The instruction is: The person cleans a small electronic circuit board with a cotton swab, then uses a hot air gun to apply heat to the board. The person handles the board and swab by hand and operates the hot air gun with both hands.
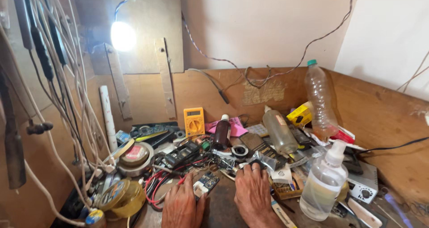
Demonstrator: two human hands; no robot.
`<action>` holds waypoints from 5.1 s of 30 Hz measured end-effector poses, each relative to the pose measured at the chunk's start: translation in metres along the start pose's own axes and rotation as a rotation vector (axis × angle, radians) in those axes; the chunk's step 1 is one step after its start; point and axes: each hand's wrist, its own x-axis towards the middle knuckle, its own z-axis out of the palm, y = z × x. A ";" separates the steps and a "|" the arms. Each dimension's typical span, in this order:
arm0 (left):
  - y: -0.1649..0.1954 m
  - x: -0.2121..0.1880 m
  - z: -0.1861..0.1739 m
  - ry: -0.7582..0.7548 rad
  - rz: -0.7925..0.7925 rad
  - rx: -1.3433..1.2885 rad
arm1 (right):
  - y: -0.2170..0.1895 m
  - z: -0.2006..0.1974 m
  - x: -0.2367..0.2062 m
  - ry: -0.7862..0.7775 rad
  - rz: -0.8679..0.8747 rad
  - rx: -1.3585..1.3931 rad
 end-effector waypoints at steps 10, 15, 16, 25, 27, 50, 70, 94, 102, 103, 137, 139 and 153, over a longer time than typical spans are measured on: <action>-0.013 0.007 0.017 -0.117 -0.053 0.024 | 0.003 -0.010 0.007 0.465 0.030 0.656; -0.021 0.008 0.027 -0.182 -0.084 0.049 | 0.006 0.010 0.006 0.523 0.223 0.961; -0.023 0.009 0.032 -0.098 -0.044 0.059 | 0.006 0.014 0.006 0.452 0.293 0.967; -0.050 0.018 0.073 0.120 0.009 0.185 | 0.003 0.023 -0.004 0.430 0.204 0.856; -0.051 0.019 0.074 0.093 0.018 0.171 | 0.001 0.013 -0.006 0.413 0.201 0.853; 0.042 -0.011 -0.045 0.198 0.111 -0.013 | 0.308 -0.130 0.150 -0.089 0.421 -0.125; 0.044 -0.012 -0.043 0.185 0.105 0.003 | 0.287 -0.049 0.144 -0.108 0.574 -0.094; 0.040 -0.027 -0.065 0.267 0.083 -0.193 | 0.258 -0.206 0.095 0.204 0.497 0.739; 0.039 -0.021 -0.110 0.271 0.062 -0.382 | 0.244 -0.207 0.074 0.159 0.473 0.835; 0.041 -0.019 -0.116 0.247 0.040 -0.410 | 0.242 -0.206 0.071 0.153 0.476 0.842; 0.078 -0.011 -0.131 -0.089 -0.145 -0.742 | 0.322 -0.183 0.008 0.172 0.691 1.221; 0.080 -0.013 -0.131 -0.113 -0.155 -0.750 | 0.316 -0.190 0.001 0.177 0.689 1.207; 0.120 -0.008 -0.155 -0.032 -0.156 -0.931 | 0.161 -0.228 -0.058 0.113 0.513 1.019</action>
